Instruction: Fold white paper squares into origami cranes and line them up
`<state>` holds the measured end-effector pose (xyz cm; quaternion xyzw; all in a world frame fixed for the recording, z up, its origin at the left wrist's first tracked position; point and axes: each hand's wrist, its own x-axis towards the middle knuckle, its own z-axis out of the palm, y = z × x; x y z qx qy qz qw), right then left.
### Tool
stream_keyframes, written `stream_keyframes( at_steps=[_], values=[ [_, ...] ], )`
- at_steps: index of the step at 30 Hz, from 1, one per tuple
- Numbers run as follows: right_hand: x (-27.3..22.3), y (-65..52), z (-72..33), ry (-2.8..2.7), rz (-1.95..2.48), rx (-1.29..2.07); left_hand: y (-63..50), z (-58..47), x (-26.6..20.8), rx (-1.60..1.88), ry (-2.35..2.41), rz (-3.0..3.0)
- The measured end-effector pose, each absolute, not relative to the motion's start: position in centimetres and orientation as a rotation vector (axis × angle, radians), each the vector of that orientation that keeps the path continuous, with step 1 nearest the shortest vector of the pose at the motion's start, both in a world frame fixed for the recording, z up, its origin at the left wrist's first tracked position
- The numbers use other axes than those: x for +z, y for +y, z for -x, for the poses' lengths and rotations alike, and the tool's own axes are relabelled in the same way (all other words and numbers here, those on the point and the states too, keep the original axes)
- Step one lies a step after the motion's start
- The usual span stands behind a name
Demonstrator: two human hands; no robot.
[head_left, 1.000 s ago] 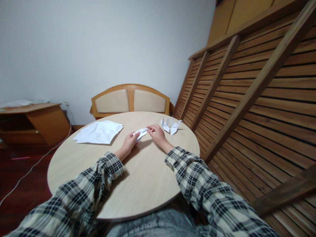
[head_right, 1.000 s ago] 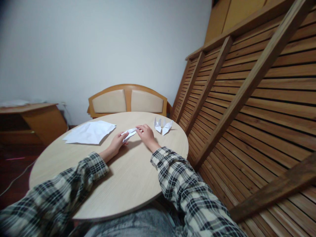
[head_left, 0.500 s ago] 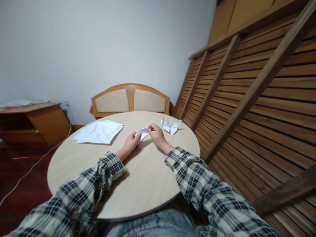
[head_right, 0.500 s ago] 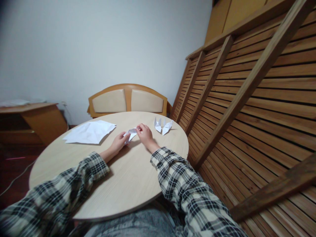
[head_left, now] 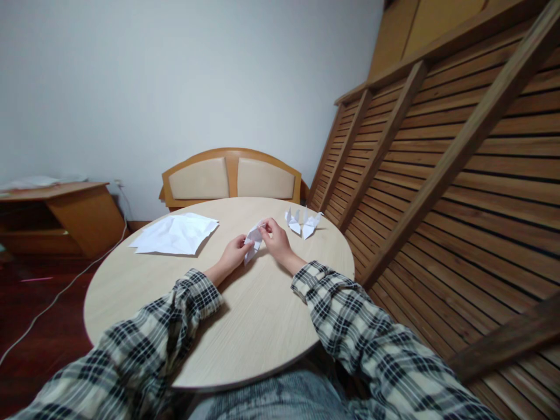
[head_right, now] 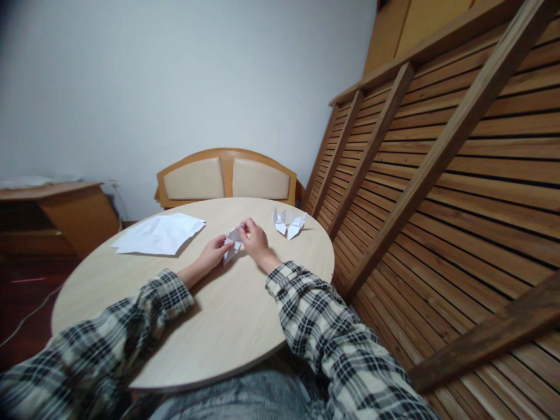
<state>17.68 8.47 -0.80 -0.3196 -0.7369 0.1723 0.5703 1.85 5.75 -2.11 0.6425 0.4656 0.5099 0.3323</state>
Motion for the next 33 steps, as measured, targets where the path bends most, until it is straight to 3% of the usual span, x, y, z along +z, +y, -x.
stream_keyframes(
  at_steps=[8,24,33],
  values=[
    [-0.6,8.4,-17.8,-1.87,0.863,0.224,5.5,-1.8,-2.1,1.381,1.181,-1.563],
    [-1.7,8.9,-17.5,-1.961,0.839,0.216,5.9,-1.6,-2.4,1.444,1.128,-1.46],
    [-1.7,8.8,-17.8,-2.045,0.895,0.001,5.5,-2.0,-2.4,1.347,0.976,-1.253]
  ],
)
